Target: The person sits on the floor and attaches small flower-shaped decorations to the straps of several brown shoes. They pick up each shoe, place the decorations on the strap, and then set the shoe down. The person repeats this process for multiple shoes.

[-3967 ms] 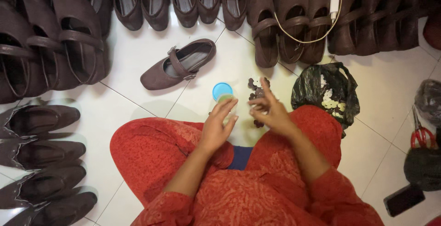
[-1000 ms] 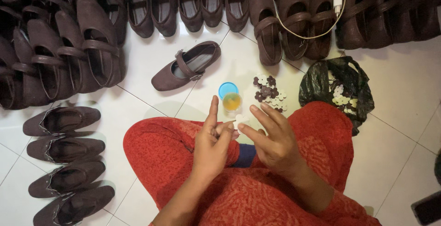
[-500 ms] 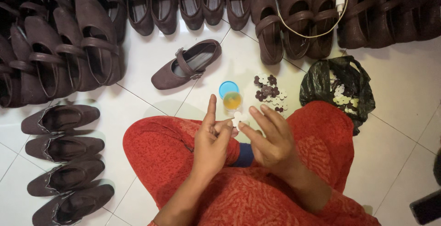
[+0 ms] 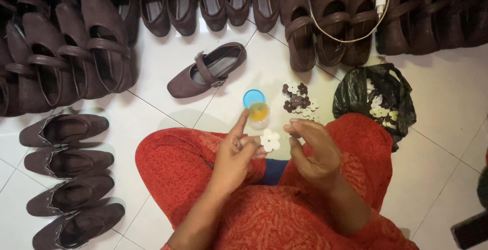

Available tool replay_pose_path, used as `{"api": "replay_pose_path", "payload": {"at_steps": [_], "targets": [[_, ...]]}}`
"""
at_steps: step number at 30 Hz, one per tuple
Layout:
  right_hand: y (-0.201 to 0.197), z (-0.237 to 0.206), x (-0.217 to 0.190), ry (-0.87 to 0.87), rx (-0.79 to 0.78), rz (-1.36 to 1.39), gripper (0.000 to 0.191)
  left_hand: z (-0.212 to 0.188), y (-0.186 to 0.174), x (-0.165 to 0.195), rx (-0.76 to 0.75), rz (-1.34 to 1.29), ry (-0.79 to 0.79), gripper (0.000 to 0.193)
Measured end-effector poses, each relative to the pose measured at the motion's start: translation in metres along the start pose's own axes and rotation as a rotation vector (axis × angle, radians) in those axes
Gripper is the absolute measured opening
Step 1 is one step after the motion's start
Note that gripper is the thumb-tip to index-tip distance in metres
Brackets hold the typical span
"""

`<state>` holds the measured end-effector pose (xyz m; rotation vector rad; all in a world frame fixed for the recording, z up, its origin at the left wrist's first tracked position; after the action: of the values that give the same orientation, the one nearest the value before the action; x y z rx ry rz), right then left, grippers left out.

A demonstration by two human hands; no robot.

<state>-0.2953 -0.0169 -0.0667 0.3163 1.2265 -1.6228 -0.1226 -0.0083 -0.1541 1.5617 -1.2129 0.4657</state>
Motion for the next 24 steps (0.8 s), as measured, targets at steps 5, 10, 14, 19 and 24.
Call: {"api": "replay_pose_path", "payload": {"at_steps": [5, 10, 14, 19, 24], "targets": [[0.017, 0.001, 0.02, 0.028, -0.126, 0.184, 0.068, 0.005, -0.008, -0.018, -0.065, -0.108, -0.172, 0.076], [0.026, -0.005, 0.029, 0.008, -0.163, 0.216, 0.071, 0.007, -0.017, -0.027, -0.142, -0.232, -0.261, 0.072], [0.037, -0.004, 0.037, 0.044, -0.164, 0.256, 0.07, 0.015, -0.025, -0.031, -0.183, -0.236, -0.334, 0.065], [0.042, 0.01, 0.055, 0.201, -0.058, 0.425, 0.067, 0.058, -0.094, 0.015, 0.252, 0.752, -0.166, 0.037], [0.051, 0.012, 0.066, 0.407, -0.002, 0.505, 0.065, 0.087, -0.148, 0.093, 0.633, 0.889, 0.317, 0.027]]}}
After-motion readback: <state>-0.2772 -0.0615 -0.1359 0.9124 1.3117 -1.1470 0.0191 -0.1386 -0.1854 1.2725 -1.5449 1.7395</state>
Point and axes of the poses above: each hand's wrist, its own z-axis towards the middle knuckle, its own y-axis out of the palm, x = y × z, the point moved 7 cm from there along z, towards the middle knuckle, and after that the axes turned 8 degrees about -x, right-handed, at the moved point
